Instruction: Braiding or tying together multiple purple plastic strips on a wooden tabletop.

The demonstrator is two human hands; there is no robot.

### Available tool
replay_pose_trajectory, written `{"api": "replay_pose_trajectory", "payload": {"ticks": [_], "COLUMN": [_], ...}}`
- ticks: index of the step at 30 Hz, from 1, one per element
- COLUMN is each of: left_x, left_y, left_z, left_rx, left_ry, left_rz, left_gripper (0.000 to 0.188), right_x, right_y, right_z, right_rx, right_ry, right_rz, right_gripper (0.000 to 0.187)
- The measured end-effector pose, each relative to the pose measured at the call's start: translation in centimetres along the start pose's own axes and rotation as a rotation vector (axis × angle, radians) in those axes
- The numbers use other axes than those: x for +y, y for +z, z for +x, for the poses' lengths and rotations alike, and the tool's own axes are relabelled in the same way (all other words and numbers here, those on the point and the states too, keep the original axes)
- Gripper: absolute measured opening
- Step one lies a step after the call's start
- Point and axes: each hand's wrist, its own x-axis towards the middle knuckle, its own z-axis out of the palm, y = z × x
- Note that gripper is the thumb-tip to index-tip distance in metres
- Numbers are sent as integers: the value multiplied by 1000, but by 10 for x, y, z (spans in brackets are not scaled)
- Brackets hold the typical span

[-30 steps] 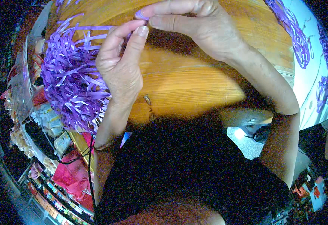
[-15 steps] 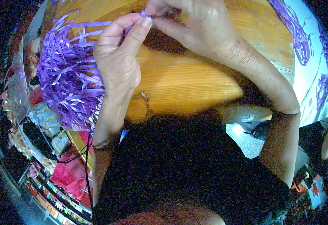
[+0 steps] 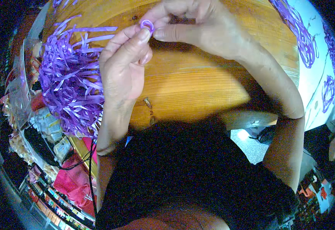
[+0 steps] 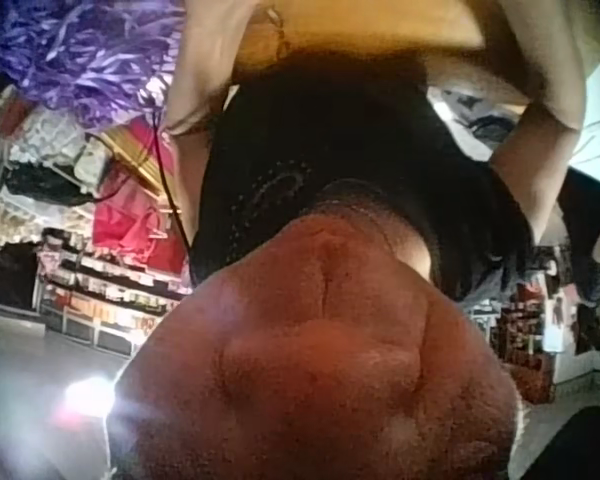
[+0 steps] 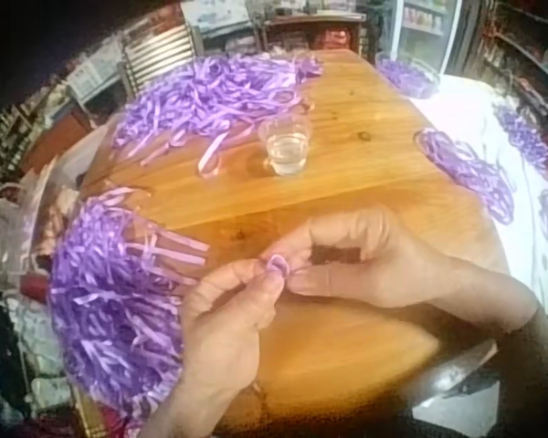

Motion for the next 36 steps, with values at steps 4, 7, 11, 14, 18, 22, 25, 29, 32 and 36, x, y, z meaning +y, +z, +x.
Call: {"api": "replay_pose_trajectory", "payload": {"ticks": [4, 7, 11, 14, 18, 22, 25, 29, 32, 36], "left_x": [0, 2, 5, 8, 10, 8, 8, 7, 7, 7], "left_y": [0, 1, 0, -3, 0, -17, -18, -8, -7, -6], "left_z": [4, 3, 6, 8, 9, 14, 14, 9, 8, 7], "left_rx": [-65, 4, 73, 45, 21, -22, -40, 60, 78, 55], "left_ry": [-93, -23, 10, -8, -10, -4, 37, 120, 137, 157], "left_rz": [0, 15, 145, 180, 245, 228, 229, 205, 176, 160], "left_gripper": [18, 11, 12, 13, 13, 11, 14, 13, 11, 10], "right_x": [37, -8, -6, -8, 0, -7, -11, -1, -3, -7], "right_y": [-8, 1, -7, -17, -20, -13, -15, -11, -5, 2], "right_z": [18, 6, 17, 28, 34, 35, 34, 30, 22, 19], "right_rx": [109, 64, -17, -130, -169, -95, -10, 101, 103, 129], "right_ry": [-1094, -594, -741, -985, -1219, -924, -768, -649, -496, -453], "right_rz": [-551, -938, -872, -1170, -1358, -968, -1027, -974, -844, -647], "right_gripper": [26, 26, 25, 22, 20, 19, 20, 21, 21, 13]}}
